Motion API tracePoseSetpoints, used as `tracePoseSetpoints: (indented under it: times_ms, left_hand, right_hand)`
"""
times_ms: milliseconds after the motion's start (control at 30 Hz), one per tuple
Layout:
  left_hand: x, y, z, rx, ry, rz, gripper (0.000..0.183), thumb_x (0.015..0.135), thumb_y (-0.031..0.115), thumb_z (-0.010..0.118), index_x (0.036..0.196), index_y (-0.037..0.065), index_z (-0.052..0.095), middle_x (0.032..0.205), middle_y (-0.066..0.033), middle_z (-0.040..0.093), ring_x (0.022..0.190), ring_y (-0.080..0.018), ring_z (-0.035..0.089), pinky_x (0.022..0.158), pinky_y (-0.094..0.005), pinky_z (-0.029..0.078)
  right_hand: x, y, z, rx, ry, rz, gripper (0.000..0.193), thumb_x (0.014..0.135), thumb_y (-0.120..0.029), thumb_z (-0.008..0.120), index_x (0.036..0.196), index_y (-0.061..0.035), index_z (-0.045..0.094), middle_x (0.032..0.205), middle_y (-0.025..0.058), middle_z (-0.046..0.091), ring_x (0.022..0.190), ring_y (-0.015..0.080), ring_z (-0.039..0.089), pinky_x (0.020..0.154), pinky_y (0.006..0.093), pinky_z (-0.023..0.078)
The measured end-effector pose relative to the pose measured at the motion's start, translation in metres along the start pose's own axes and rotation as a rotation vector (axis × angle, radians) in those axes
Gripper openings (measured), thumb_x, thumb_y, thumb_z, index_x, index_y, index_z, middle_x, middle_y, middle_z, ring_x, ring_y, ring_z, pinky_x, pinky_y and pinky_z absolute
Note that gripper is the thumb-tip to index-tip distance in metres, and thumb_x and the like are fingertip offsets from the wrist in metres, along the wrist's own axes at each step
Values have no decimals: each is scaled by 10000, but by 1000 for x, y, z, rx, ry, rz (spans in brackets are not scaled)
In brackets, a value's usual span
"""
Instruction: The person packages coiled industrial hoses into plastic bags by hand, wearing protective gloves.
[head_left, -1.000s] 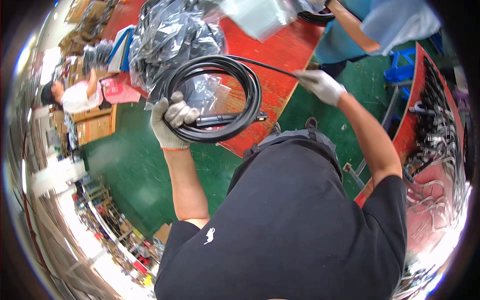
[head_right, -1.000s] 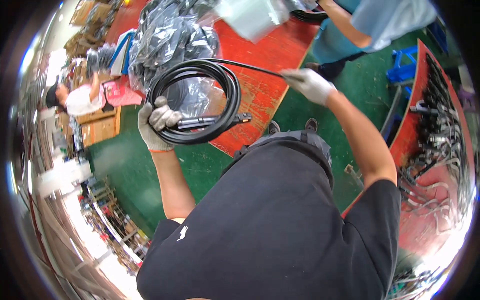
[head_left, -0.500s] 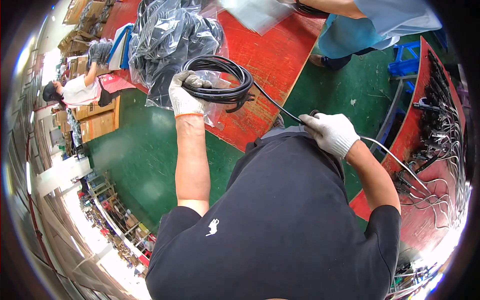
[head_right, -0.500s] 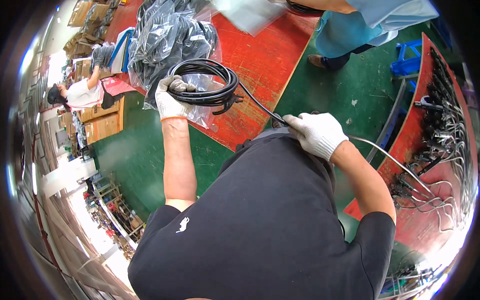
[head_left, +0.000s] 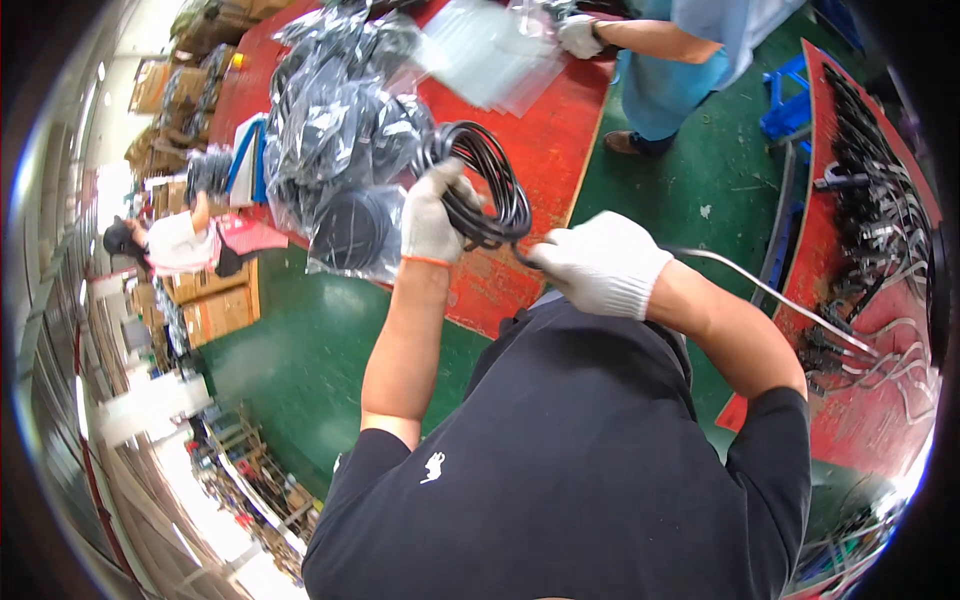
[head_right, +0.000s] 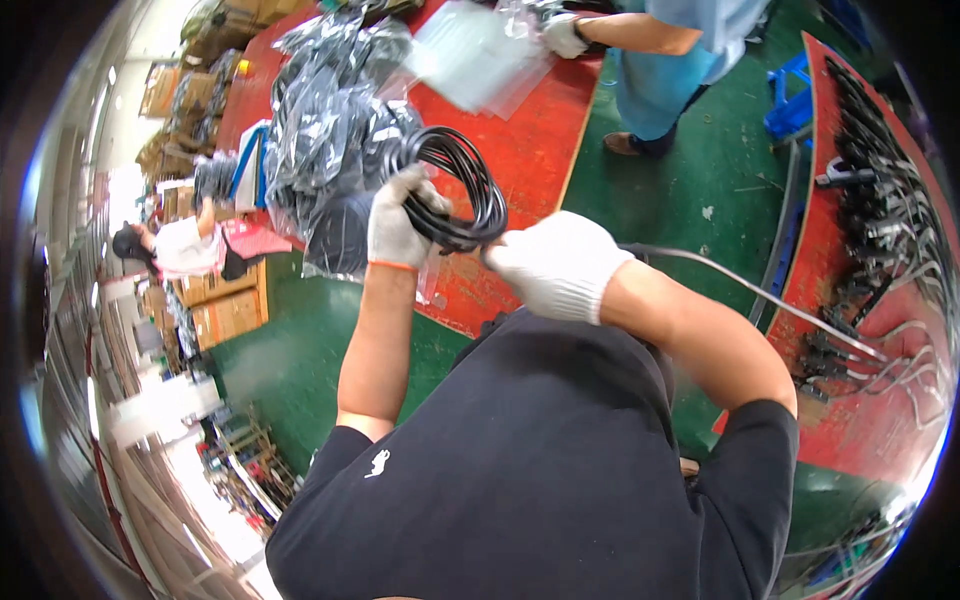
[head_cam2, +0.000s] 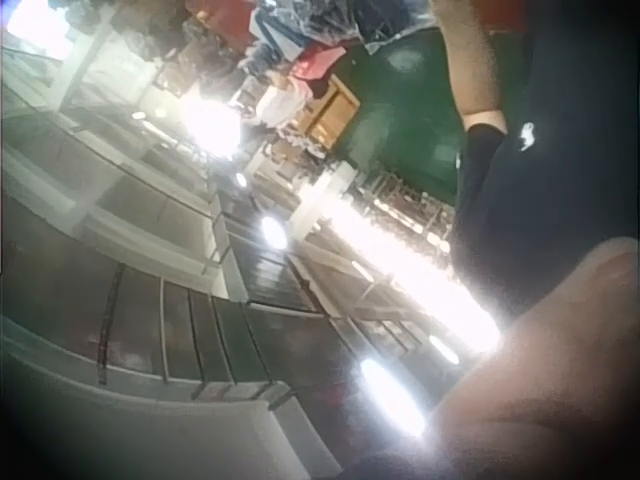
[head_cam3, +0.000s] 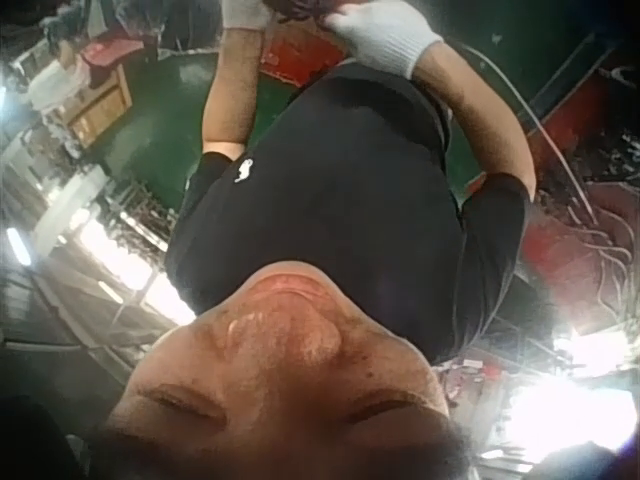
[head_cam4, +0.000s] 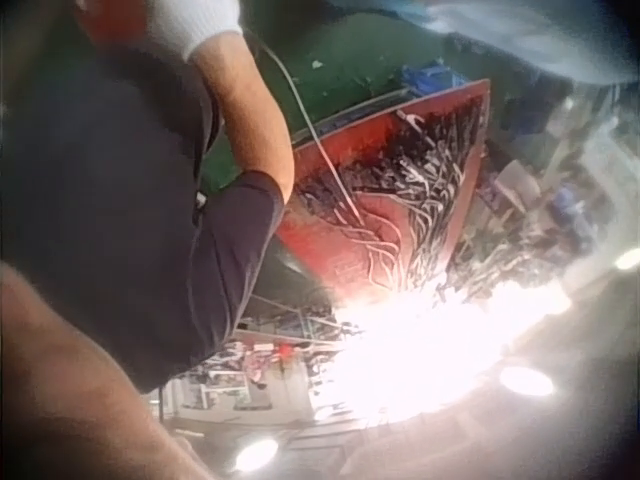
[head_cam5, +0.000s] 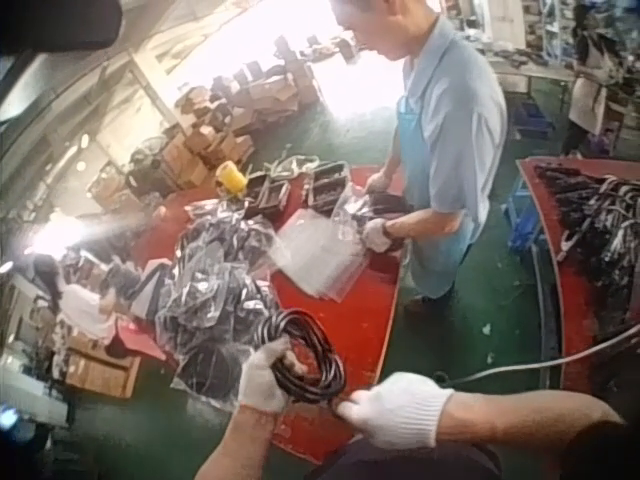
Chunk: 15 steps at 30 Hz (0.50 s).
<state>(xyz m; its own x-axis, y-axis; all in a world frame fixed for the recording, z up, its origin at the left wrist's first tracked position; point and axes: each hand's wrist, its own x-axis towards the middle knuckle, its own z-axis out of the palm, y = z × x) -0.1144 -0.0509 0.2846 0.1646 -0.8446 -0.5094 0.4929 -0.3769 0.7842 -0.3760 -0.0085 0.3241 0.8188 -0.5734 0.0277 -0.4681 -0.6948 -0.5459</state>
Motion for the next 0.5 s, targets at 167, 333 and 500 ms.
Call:
tracePoseSetpoints:
  times_ms: [167, 333, 500]
  left_hand:
    - [-13, -12, 17, 193, -353, -161, 249, 1019, 275, 695, 958, 35, 724, 874, -54, 737, 783, -170, 717, 739, -331, 577]
    - [-14, -21, 28, 204, -486, -220, 362, 1067, 307, 652, 1237, -6, 716, 1096, -62, 760, 972, -171, 730, 894, -341, 576]
    - [-16, -31, 21, 95, -555, -221, 380, 1061, 280, 635, 1291, -16, 695, 1191, -80, 756, 1080, -185, 731, 978, -357, 583]
  right_hand:
    - [33, 17, -11, -134, 236, -38, 180, 871, -238, 750, 941, -99, 661, 759, 112, 681, 680, 340, 734, 588, 472, 578]
    - [30, 26, -42, -48, 54, 183, 313, 836, -320, 822, 1032, -91, 740, 907, 141, 764, 855, 357, 762, 751, 475, 603]
    - [35, 33, -52, 121, -167, 59, 331, 856, -233, 781, 1135, -56, 756, 1026, 178, 770, 966, 382, 754, 876, 481, 597]
